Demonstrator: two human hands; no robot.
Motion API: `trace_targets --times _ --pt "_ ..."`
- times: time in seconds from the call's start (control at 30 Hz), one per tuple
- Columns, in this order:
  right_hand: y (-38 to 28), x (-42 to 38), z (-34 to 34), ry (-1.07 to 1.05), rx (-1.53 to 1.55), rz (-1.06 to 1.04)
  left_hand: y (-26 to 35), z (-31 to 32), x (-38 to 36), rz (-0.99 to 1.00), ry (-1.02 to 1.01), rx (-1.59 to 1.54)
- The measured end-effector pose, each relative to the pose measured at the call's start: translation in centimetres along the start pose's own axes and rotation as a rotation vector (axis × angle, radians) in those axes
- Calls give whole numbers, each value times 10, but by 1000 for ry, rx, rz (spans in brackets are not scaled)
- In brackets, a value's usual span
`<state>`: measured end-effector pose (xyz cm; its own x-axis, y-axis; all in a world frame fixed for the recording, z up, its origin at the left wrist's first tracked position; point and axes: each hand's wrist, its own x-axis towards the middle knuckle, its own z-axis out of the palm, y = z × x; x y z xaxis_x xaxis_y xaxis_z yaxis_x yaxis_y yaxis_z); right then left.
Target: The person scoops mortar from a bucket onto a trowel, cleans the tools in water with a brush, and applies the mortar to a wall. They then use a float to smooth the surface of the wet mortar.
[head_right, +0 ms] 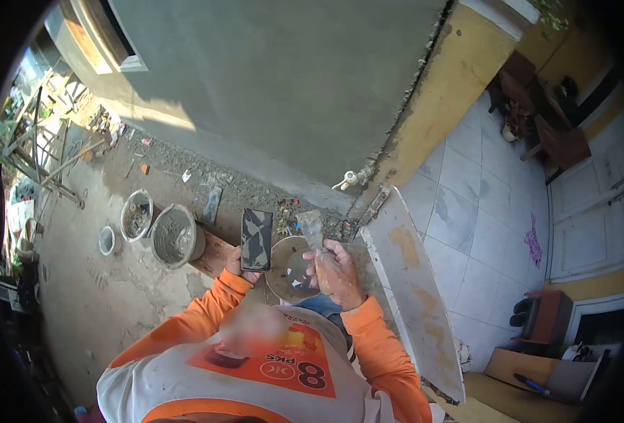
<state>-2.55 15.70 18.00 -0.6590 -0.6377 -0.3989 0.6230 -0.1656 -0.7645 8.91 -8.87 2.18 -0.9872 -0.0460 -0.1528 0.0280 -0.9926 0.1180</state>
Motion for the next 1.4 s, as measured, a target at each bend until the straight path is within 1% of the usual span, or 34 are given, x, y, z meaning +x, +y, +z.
trace_targets --times 0.03,0.07,0.1,0.13,0.2,0.23,0.3,0.37,0.4,0.43,0.47,0.53,0.57,0.6,0.67,0.7,0.73,0.77,0.8,0.87,0.93,0.97,1.0,1.03,1.1,1.13,1.2,1.23,1.3,1.33,1.4 --pt "-7 -3 10 -16 -2 -6 -2 6 -3 55 5 29" --pt "-12 -1 20 -36 -6 -13 1 13 -6 50 -54 -17" --pt "-12 1 29 -68 -82 -26 3 16 -13 47 -115 -60" --pt "-7 3 33 -107 -122 29 -1 16 -21 115 -98 -95" --pt "3 14 43 -102 -217 120 7 16 -30 119 -177 -137" --pt "6 16 48 -141 -255 161 11 13 -36 169 -179 -151" --pt "9 18 67 -213 -287 202 16 4 -49 195 -170 -112" --pt "18 25 82 -276 -310 251 20 -8 -62 280 -162 -118" --pt "27 32 85 -281 -311 251 21 -17 -68 322 -153 -108" --pt "36 39 88 -287 -311 251 20 -31 -72 336 -10 -98" --pt "44 46 91 -307 -330 278 20 -35 -78 370 0 -114" --pt "62 60 94 -243 -337 314 19 -43 -89 430 -26 -189" --pt "74 68 90 -251 -349 338 18 -44 -97 471 31 -202" --pt "87 79 84 -229 -311 385 18 -53 -104 483 42 -216" --pt "114 98 69 -200 -277 447 17 -81 -116 493 352 -170" --pt "128 106 59 -162 -261 541 15 -93 -122 526 502 -210" --pt "142 111 50 -120 -243 637 10 -112 -132 523 520 -226" --pt "157 115 43 -75 -317 652 5 -136 -144 498 590 -241" --pt "170 119 38 -62 -315 674 0 -154 -157 468 660 -254" --pt "191 126 29 14 -394 740 -4 -157 -178 458 685 -229" --pt "207 131 16 89 -427 790 -6 -151 -192 460 1078 -200" --pt "214 135 11 124 -536 817 -12 -161 -199 431 1093 -209" --pt "222 140 8 151 -642 843 -15 -176 -209 416 1186 -152" --pt "230 145 2 171 -636 860 -19 -185 -217 400 1275 -90" --pt "242 154 -11 200 -801 924 -17 -177 -224 348 1309 -103" --pt "245 156 -15 209 -801 936 -16 -175 -227 325 1332 -117" --pt "258 162 -14 235 -817 885 -26 -194 -237 301 1346 -102" --pt "260 165 0 213 -818 894 -29 -196 -240 288 1367 -95" --pt "245 158 48 26 -445 613 -29 -193 -245 253 1412 -83" --pt "238 158 77 14 -439 626 -30 -191 -246 263 1429 -83" --pt "231 170 134 -241 -354 546 -33 -187 -246 287 1418 -76"
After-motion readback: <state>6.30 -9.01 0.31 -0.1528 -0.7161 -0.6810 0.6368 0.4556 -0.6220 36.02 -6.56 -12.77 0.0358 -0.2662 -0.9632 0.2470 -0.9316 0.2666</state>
